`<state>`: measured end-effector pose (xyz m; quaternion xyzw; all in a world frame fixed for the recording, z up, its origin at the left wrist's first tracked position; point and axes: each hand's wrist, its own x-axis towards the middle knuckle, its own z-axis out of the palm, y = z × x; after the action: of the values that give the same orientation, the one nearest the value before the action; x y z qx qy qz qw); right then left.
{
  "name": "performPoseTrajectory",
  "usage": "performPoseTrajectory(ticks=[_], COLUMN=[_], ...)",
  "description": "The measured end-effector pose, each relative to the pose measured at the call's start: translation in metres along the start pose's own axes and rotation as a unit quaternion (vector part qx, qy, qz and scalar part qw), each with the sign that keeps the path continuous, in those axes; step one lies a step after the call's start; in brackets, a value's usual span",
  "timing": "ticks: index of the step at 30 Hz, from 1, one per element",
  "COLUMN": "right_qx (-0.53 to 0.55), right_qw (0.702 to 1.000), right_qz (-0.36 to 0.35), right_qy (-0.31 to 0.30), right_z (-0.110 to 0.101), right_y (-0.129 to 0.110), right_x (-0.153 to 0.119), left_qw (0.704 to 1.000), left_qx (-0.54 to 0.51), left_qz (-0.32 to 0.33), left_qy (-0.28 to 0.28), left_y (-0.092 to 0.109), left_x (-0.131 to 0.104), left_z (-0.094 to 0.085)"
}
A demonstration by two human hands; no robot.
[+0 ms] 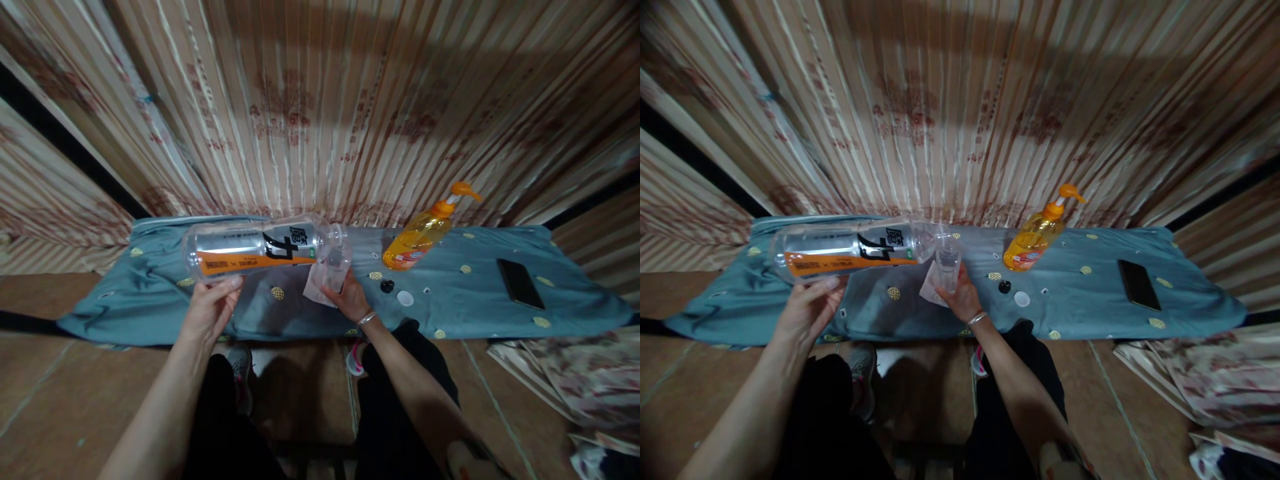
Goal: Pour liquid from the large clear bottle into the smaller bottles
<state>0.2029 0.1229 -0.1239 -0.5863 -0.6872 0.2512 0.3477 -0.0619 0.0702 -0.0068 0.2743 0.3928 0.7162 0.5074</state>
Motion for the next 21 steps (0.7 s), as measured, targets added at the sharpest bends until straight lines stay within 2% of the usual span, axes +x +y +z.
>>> performPoseTrajectory(ticks=[11,21], right_qx=[-0.005,0.005], right_qw=[1.000,1.000], right_qz=[0.018,0.029], right_qy=[-0.011,-0.008], right_z=[0.0014,0.0050], right_y=[-0.0004,-0.0010], right_x=[0.0014,0.0033], left_qw=[0.999,0.997], left_qx=[0.005,-0.056], left_qz=[-0.018,-0.027], left_qy=[0.028,0.041], left_y=[-0.0003,-0.0019], left_x=[0.0000,0.0018], left_z=[-0.0022,-0.0011])
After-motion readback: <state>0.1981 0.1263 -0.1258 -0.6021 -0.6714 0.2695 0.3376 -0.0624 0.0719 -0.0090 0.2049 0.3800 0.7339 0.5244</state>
